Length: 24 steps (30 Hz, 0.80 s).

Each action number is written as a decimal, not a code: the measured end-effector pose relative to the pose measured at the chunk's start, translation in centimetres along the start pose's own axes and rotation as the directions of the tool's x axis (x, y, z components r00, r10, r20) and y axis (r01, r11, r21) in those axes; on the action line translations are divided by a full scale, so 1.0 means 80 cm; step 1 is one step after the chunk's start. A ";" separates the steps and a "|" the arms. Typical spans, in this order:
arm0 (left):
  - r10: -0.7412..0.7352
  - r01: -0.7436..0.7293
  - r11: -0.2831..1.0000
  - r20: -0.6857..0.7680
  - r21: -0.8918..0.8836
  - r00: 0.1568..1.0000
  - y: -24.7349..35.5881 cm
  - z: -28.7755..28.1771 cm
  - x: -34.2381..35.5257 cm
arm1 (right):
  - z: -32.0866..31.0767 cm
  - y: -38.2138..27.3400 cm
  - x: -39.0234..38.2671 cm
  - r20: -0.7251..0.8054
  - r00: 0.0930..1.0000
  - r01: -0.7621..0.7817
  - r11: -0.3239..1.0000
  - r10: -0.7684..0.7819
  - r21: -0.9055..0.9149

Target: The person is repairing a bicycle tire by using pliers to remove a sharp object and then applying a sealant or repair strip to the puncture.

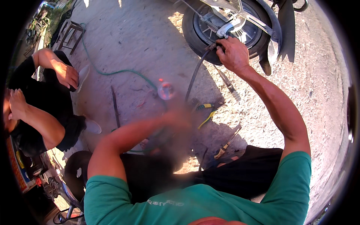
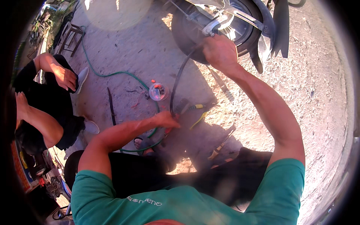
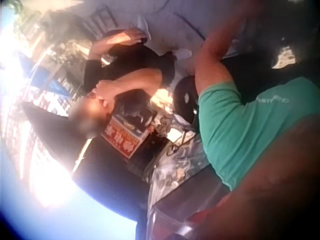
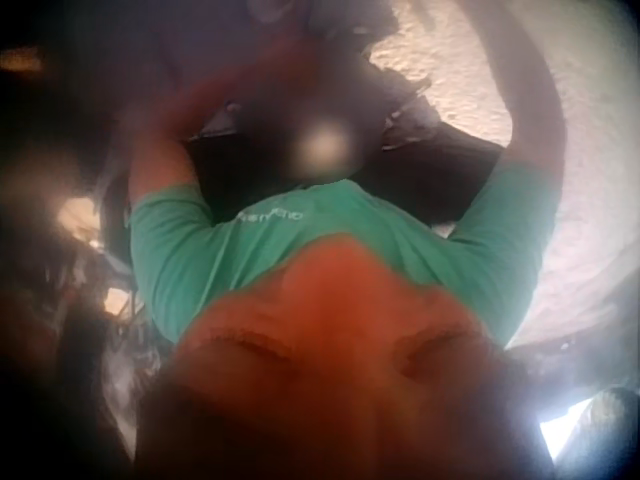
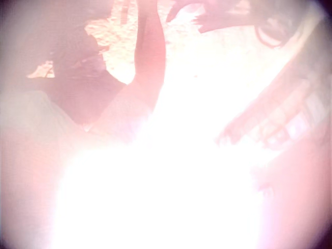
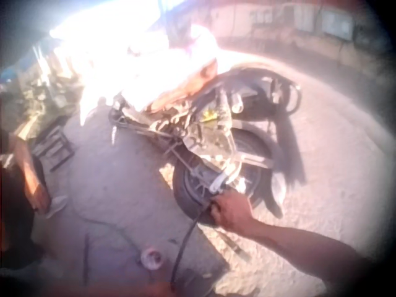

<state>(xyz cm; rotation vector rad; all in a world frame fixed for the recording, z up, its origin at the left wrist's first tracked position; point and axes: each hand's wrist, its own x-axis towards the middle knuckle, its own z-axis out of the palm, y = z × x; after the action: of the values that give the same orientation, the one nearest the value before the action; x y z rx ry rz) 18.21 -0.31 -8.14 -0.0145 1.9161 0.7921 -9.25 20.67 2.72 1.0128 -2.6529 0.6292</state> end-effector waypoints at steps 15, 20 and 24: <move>-0.038 0.054 0.989 0.114 -0.137 0.993 0.028 0.021 -0.012 | -0.002 0.001 -0.001 -0.041 0.999 0.005 0.999 -0.004 0.032; 0.159 -0.164 0.986 -0.102 -0.033 0.982 0.040 0.024 -0.031 | -0.002 -0.003 0.000 -0.030 1.000 -0.007 0.999 0.009 0.040; 0.114 -0.114 0.993 -0.103 0.006 0.988 0.032 0.027 -0.023 | -0.002 -0.007 0.001 -0.025 1.000 -0.001 0.999 0.002 0.045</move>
<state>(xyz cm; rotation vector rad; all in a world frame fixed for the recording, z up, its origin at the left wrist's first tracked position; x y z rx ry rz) 19.91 2.26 -5.89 0.0558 2.0293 0.8828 -8.95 20.34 3.07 1.0083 -2.6288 0.7010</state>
